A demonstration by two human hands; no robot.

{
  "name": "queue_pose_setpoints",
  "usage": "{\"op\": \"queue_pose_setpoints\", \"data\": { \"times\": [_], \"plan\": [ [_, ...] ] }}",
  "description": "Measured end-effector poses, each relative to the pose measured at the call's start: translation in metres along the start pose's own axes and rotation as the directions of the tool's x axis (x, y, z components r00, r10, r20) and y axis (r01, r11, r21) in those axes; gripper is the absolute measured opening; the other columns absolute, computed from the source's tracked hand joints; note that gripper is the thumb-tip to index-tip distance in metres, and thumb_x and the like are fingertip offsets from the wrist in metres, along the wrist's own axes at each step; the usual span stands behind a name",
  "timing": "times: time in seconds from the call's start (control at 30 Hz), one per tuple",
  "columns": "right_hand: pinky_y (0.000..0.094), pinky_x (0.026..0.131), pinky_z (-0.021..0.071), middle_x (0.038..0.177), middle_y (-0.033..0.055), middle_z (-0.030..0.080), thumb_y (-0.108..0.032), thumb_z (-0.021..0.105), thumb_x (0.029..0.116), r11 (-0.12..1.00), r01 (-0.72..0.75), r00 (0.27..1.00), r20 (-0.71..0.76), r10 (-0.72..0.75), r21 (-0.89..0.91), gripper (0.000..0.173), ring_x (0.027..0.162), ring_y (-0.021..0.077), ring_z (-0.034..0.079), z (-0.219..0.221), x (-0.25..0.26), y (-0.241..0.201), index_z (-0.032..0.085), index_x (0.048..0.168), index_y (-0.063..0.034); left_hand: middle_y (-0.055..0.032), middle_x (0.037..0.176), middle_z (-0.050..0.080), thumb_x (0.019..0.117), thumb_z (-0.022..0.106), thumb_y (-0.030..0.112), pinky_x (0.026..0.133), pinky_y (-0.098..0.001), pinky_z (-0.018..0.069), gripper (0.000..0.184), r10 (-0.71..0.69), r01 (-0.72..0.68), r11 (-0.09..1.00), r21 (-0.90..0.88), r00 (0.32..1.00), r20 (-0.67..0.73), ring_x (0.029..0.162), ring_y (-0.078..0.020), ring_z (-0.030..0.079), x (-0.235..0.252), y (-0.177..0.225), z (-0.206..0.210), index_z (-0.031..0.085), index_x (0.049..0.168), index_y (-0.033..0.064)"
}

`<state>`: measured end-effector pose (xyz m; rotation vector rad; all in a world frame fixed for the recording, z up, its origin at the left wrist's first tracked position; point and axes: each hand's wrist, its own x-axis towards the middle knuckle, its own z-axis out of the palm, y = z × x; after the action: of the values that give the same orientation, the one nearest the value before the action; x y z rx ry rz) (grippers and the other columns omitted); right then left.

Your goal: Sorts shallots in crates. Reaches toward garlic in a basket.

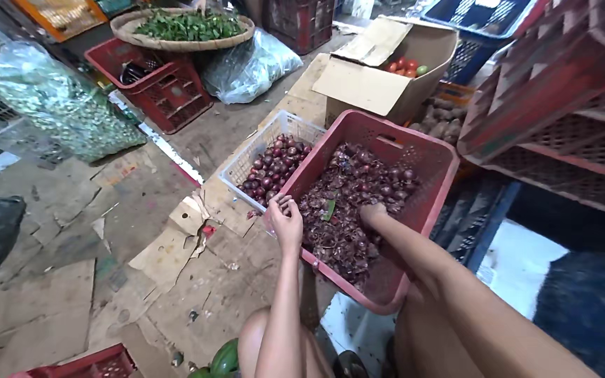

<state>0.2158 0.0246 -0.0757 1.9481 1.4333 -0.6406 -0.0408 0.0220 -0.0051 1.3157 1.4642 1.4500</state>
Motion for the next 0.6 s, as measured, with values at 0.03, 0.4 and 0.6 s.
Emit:
{"op": "queue_pose_setpoints", "data": {
  "times": [0.03,0.4,0.6],
  "plan": [
    [0.0704,0.099,0.0449,0.138,0.0277,0.059,-0.027,0.072,0.0889,0.998,-0.01,0.998,-0.068,0.015,0.067,0.053,0.128,0.0482,0.056,-0.011,0.006,0.004,0.062,0.131,0.0044,-0.0111,0.113,0.07,0.097,0.065,0.01,0.085,-0.0324,0.0605,0.035,-0.001,0.001,1.0,0.002,1.0,0.003,0.098,-0.0154,0.071,0.0,-0.002,0.001,0.056,0.129,0.0007],
    [0.0587,0.106,0.0477,0.152,0.0268,0.046,-0.029,0.062,0.0969,0.53,-0.029,0.953,-0.136,0.27,0.848,0.067,0.133,0.0419,0.055,0.001,0.094,-0.014,0.039,0.155,-0.0055,-0.0124,0.103,0.072,0.0932,0.067,0.009,0.074,-0.0298,0.0631,0.033,-0.003,0.003,1.0,0.01,0.997,0.076,0.086,-0.0138,0.073,-0.001,0.001,0.005,0.06,0.123,-0.0037],
    [0.0618,0.109,0.0451,0.152,0.0277,0.047,-0.044,0.073,0.0915,0.708,0.029,0.982,-0.151,0.11,0.705,0.086,0.134,0.0437,0.054,0.014,0.086,-0.021,0.034,0.158,-0.0045,-0.0112,0.1,0.073,0.0933,0.066,0.009,0.074,-0.0305,0.0622,0.038,-0.005,0.005,1.0,0.016,1.0,0.021,0.083,-0.0136,0.072,0.001,-0.001,0.007,0.056,0.128,-0.005]
  ]
}}
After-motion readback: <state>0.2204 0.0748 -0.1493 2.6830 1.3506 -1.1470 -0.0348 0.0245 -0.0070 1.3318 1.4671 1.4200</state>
